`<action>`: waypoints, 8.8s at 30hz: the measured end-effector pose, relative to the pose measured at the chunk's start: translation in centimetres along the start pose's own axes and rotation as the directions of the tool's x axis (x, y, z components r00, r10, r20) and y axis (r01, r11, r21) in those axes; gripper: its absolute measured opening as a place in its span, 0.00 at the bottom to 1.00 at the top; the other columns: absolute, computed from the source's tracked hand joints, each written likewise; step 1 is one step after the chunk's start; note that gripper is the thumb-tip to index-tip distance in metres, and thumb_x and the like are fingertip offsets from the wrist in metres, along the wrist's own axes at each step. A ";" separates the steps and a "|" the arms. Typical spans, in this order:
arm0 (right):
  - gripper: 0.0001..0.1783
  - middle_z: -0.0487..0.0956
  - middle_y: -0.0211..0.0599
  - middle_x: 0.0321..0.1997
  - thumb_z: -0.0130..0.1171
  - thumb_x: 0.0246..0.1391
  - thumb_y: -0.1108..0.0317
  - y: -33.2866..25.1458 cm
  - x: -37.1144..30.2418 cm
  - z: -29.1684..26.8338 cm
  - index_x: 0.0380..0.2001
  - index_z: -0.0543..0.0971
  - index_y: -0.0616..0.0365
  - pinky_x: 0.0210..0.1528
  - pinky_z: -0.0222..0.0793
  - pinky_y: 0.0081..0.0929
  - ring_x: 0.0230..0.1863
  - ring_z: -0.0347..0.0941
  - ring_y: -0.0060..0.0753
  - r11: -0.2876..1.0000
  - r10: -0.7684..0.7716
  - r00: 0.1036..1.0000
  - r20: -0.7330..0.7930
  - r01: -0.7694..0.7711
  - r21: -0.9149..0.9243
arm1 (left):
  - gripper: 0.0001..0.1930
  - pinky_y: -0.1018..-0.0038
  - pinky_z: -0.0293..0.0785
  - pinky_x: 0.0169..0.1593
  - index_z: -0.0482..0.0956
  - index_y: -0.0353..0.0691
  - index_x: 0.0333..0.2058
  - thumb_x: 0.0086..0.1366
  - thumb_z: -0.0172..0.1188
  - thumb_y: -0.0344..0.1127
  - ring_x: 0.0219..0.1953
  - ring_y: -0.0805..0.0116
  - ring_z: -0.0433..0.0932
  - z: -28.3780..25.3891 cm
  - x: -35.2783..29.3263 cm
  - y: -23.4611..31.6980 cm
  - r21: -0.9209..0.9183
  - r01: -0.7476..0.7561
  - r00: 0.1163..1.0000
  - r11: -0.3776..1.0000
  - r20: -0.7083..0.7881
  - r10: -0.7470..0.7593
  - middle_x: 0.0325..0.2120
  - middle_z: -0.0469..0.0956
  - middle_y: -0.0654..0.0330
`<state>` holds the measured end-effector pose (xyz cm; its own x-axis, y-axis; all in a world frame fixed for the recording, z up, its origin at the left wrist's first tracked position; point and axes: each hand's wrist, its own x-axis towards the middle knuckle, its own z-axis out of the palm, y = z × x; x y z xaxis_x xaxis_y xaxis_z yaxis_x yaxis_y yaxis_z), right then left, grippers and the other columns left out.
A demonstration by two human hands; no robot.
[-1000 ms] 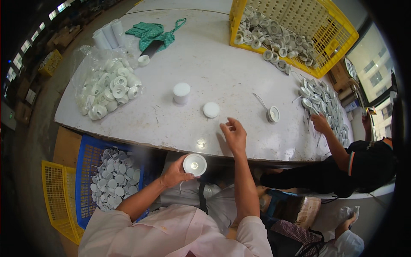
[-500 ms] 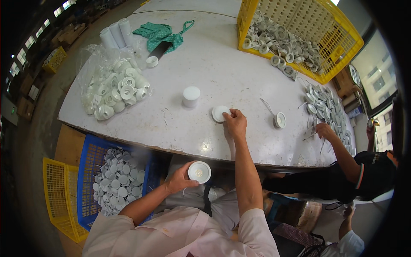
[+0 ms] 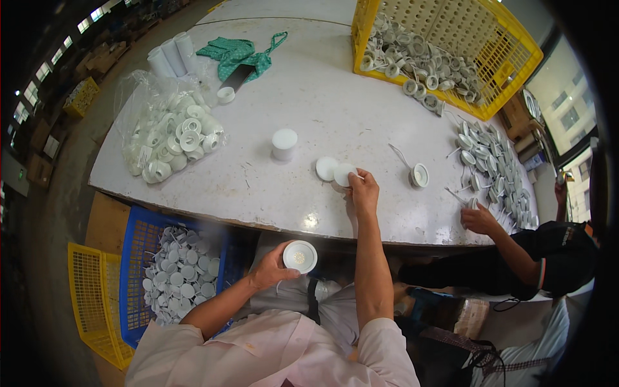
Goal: The person assembles light fixtures by pressing circular diffuser caps onto lamp housings, dumps fixture components from a plastic basket onto the workbench, and fits inner rings onto the light units.
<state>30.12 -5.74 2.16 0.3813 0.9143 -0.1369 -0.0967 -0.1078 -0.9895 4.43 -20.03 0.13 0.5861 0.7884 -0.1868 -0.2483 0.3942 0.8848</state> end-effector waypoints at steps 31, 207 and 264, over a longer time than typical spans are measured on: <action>0.12 0.80 0.36 0.40 0.55 0.56 0.75 2.4 -12.9 -4.5 0.44 0.76 0.66 0.40 0.75 0.22 0.36 0.76 0.24 0.986 -0.152 0.967 -0.204 0.162 0.033 | 0.37 0.83 0.71 0.31 0.59 0.34 0.60 0.52 0.66 0.28 0.38 0.73 0.77 3.1 4.0 2.3 0.050 0.056 0.998 0.997 -0.015 -0.056 0.41 0.76 0.57; 0.26 0.77 0.39 0.48 0.67 0.31 0.75 1.8 -16.9 -4.7 0.42 0.80 0.56 0.36 0.74 0.28 0.35 0.74 0.38 0.208 -0.723 0.489 0.488 0.828 -0.521 | 0.23 0.74 0.74 0.46 0.67 0.32 0.54 0.62 0.57 0.33 0.44 0.70 0.75 4.8 5.4 2.2 0.278 0.049 0.989 0.959 -0.150 -0.007 0.43 0.75 0.55; 0.49 0.70 0.63 0.55 0.68 0.37 0.50 0.8 -1.1 -24.5 0.59 0.65 0.69 0.61 0.60 0.42 0.58 0.65 0.59 0.687 -0.391 0.713 -0.581 -0.194 -0.700 | 0.27 0.59 0.75 0.29 0.64 0.35 0.53 0.51 0.55 0.27 0.31 0.47 0.80 -40.1 -33.8 -14.1 -0.110 0.485 0.002 0.868 -0.992 -0.127 0.40 0.75 0.48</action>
<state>52.13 -16.38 0.34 0.8444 0.4673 0.2620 0.5035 -0.5250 -0.6862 -42.78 -33.28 -23.14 -0.7324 0.4202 -0.5357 -0.0156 0.7762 0.6303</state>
